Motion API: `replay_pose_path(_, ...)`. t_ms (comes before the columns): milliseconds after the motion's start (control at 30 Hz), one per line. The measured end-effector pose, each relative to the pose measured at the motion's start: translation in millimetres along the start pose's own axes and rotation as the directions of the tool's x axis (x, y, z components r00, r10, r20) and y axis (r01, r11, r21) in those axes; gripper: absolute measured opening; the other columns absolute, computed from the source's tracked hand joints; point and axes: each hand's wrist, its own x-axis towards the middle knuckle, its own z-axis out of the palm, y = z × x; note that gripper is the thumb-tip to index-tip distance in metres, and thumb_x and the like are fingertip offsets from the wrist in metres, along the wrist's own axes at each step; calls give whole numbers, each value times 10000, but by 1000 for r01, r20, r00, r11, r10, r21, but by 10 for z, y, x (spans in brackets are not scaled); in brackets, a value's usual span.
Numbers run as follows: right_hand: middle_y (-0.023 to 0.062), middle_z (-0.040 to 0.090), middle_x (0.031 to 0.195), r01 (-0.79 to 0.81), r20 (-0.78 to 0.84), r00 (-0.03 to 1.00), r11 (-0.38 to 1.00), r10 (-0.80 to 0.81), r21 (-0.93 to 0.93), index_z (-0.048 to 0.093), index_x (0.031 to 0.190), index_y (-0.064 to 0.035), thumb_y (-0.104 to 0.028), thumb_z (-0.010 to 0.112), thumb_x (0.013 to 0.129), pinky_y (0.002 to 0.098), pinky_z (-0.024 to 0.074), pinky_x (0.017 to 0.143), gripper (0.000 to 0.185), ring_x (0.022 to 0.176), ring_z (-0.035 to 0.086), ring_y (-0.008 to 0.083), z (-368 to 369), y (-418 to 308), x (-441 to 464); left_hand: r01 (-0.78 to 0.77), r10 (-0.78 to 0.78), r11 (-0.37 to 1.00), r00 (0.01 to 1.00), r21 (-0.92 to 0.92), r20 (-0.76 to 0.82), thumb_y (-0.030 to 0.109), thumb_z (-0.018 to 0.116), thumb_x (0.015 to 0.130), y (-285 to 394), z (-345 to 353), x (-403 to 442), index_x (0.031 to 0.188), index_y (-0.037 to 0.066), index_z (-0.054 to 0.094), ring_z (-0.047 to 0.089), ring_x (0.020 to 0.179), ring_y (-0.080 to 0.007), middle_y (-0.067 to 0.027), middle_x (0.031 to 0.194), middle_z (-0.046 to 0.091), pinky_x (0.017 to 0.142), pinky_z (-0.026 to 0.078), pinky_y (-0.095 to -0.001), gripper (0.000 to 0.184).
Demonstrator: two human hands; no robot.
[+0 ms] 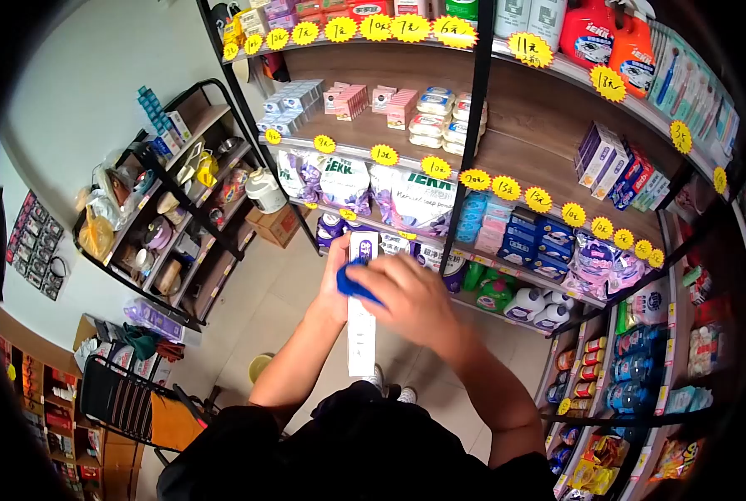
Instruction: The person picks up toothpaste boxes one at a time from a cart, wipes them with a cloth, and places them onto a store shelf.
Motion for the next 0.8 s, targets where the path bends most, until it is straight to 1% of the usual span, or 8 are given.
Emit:
replay_pose_path(33,16,599,978,25,28,999,1000,-25,15,694,1163,-171,-163,804,736,329,540,689,441,858,628,211,29,-28,-131,17,-13,999,991,29,-130,436,493,977,33,177,45,991,103,676,666,763,-191,-70,864,703,709,560,-325,381)
replay_pose_path(167,10,582,1049,93,259,960,993,-107,68,663,1244,-188,-218,798,759,311,532,674,505,859,620,206,-45,-317,-533,14,-5,988,998,151,-61,450,448,973,135,-18,282,784,108,634,513,540,-153,-40,657,582,492,418,-286,433)
replay_pose_path(333,34,596,1072,-23,234,972,984,-19,177,672,1260,-164,-195,828,744,353,536,704,540,872,623,239,168,-271,-686,11,-10,1000,1000,-23,27,432,474,976,207,-189,570,1104,41,668,605,633,-184,-78,756,658,567,521,-292,454)
replay_pose_path(433,153,634,1067,-163,-195,954,941,227,297,688,1154,-63,-119,850,677,396,537,724,507,826,642,315,468,-208,-696,113,-41,890,985,-442,168,386,534,1009,203,-383,765,1272,41,613,641,812,-196,-98,965,679,658,569,-296,441)
replay_pose_path(467,144,636,1061,-162,-226,949,956,218,244,684,1155,-75,-147,871,666,395,537,719,528,822,644,313,573,-144,-674,164,22,830,945,-533,325,316,574,1003,142,-602,875,1356,4,563,622,978,-254,-157,1148,638,793,561,-314,472)
replay_pose_path(600,72,642,1089,-105,-107,989,994,104,0,677,1228,-155,-236,898,660,369,539,739,615,883,649,261,662,-30,-556,-37,39,960,999,-276,0,641,537,934,141,-513,874,1160,62,639,671,897,-248,-132,1024,666,731,580,-345,630)
replay_pose_path(733,30,628,1107,-75,-71,995,995,70,-69,658,1264,-182,-247,859,682,337,524,717,619,867,635,224,746,-33,-560,-152,152,985,988,80,6,637,460,981,173,-504,860,1237,83,628,675,821,-202,-91,970,690,695,575,-359,634)
replay_pose_path(800,18,622,1098,-33,-52,998,985,24,-171,662,1260,-192,-230,812,731,328,517,696,551,856,623,201,660,3,-519,-48,51,994,998,100,-23,606,447,1001,233,-436,811,1268,79,617,685,840,-207,-101,999,700,715,578,-363,614)
